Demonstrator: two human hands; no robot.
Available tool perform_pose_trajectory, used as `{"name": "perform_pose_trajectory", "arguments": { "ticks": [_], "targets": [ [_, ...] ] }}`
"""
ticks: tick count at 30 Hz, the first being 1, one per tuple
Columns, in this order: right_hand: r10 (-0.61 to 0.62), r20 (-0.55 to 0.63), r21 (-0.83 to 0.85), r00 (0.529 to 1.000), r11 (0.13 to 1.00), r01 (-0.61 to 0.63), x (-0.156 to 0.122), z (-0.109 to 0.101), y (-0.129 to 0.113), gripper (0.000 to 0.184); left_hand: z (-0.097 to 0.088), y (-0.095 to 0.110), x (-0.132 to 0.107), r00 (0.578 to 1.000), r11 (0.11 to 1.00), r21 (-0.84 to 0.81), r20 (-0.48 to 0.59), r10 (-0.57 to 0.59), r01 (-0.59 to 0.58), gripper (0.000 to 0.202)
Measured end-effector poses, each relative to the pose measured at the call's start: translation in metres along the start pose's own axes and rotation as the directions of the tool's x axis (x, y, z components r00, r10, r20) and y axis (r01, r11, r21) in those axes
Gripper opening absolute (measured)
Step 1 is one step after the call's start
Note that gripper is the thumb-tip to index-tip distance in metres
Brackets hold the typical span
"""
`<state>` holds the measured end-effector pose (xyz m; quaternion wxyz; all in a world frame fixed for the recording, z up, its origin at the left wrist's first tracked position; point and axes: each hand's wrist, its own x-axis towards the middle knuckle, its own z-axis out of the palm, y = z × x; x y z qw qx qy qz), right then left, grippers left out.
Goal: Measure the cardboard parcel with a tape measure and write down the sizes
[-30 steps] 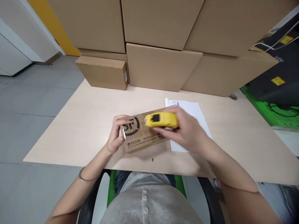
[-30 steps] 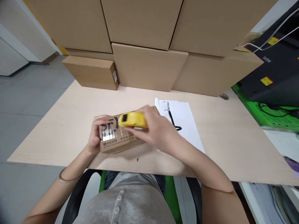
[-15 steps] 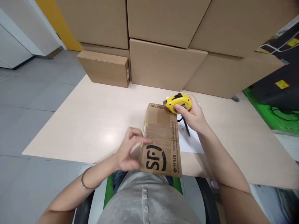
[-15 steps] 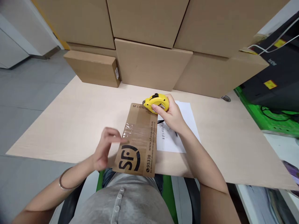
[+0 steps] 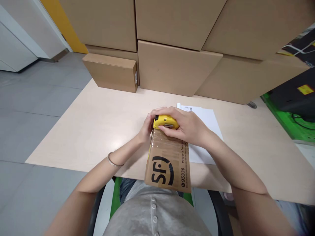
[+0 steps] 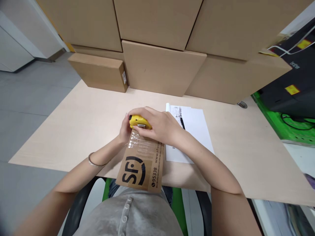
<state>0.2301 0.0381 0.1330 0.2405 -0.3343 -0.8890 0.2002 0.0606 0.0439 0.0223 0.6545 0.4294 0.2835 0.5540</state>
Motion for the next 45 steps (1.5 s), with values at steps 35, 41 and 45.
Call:
{"name": "perform_pose_trajectory", "arguments": {
  "ticks": [35, 41, 45],
  "targets": [
    [0.194, -0.076, -0.095, 0.978, 0.975, -0.201, -0.054, -0.035, 0.015, 0.036, -0.019, 0.002, 0.003, 0.969, 0.970, 0.172, 0.207, 0.137, -0.173, 0.036],
    [0.113, -0.099, -0.128, 0.989, 0.984, -0.125, -0.024, -0.001, 0.002, 0.042, -0.020, -0.002, 0.006, 0.970, 0.956, 0.221, 0.191, 0.153, -0.194, 0.049],
    [0.309, -0.360, 0.146, 0.880, 0.951, -0.274, -0.037, 0.002, 0.028, 0.057, -0.025, 0.013, -0.012, 0.949, 0.856, 0.413, 0.095, 0.299, -0.311, 0.053]
  ]
}}
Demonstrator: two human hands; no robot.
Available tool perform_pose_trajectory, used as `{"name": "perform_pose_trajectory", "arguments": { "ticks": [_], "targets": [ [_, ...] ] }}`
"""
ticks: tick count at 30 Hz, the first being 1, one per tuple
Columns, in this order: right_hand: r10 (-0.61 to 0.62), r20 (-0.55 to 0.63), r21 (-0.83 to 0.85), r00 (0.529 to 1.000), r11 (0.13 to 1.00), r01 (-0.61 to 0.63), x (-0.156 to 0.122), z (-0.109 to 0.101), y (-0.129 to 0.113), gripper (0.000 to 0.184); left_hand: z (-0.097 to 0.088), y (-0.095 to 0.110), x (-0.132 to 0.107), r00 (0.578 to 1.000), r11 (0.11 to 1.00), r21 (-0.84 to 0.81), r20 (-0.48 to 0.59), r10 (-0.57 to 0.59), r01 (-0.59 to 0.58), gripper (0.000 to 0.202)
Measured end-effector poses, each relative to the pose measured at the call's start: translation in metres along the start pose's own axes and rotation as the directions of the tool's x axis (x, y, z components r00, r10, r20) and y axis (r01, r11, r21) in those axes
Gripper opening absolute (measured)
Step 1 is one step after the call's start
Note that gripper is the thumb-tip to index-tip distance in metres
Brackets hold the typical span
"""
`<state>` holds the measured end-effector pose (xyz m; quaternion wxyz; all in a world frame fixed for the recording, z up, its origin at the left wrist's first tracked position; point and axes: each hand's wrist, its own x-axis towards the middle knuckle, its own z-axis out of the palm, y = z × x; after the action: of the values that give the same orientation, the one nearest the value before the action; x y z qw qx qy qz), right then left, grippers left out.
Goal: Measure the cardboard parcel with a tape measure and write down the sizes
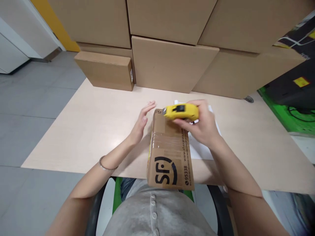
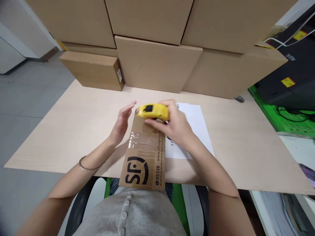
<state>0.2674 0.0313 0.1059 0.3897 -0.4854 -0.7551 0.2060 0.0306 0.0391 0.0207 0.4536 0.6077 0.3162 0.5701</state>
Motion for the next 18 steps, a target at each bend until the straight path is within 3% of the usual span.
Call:
{"name": "perform_pose_trajectory", "arguments": {
  "ticks": [2, 3, 5, 7, 8, 10, 12, 15, 18],
  "targets": [
    [0.145, -0.130, 0.197, 0.981, 0.973, -0.118, -0.002, -0.002, 0.024, 0.059, -0.007, 0.016, -0.020, 0.985, 0.989, 0.113, -0.132, 0.108, -0.093, 0.052],
    [0.214, -0.141, 0.314, 0.966, 0.936, -0.161, -0.002, -0.002, 0.035, 0.059, -0.010, 0.023, -0.033, 0.965, 0.972, 0.161, -0.172, 0.200, -0.173, 0.052],
    [0.334, -0.062, 0.519, 0.940, 0.816, -0.255, -0.004, 0.004, 0.056, 0.060, -0.014, 0.034, -0.063, 0.899, 0.893, 0.256, -0.143, 0.413, -0.370, 0.054],
    [0.422, 0.053, 0.615, 0.905, 0.700, -0.362, -0.007, 0.014, 0.071, 0.060, -0.015, 0.035, -0.088, 0.817, 0.767, 0.329, 0.028, 0.576, -0.551, 0.061],
    [0.457, 0.084, 0.632, 0.885, 0.662, -0.402, -0.008, 0.019, 0.076, 0.060, -0.015, 0.033, -0.098, 0.793, 0.715, 0.361, 0.141, 0.593, -0.599, 0.064],
    [0.495, 0.103, 0.634, 0.863, 0.636, -0.440, -0.012, 0.024, 0.081, 0.059, -0.013, 0.028, -0.108, 0.762, 0.651, 0.402, 0.262, 0.592, -0.644, 0.066],
    [0.494, 0.079, 0.628, 0.866, 0.649, -0.428, -0.018, 0.020, 0.079, 0.058, -0.011, 0.025, -0.109, 0.783, 0.671, 0.415, 0.223, 0.580, -0.615, 0.069],
    [0.495, 0.017, 0.633, 0.869, 0.667, -0.392, -0.029, 0.001, 0.068, 0.057, -0.011, 0.029, -0.101, 0.838, 0.776, 0.419, -0.063, 0.543, -0.471, 0.060],
    [0.508, -0.046, 0.597, 0.860, 0.705, -0.384, -0.047, -0.022, 0.053, 0.054, -0.013, 0.037, -0.092, 0.917, 0.929, 0.341, -0.306, 0.256, -0.145, 0.043]
  ]
}}
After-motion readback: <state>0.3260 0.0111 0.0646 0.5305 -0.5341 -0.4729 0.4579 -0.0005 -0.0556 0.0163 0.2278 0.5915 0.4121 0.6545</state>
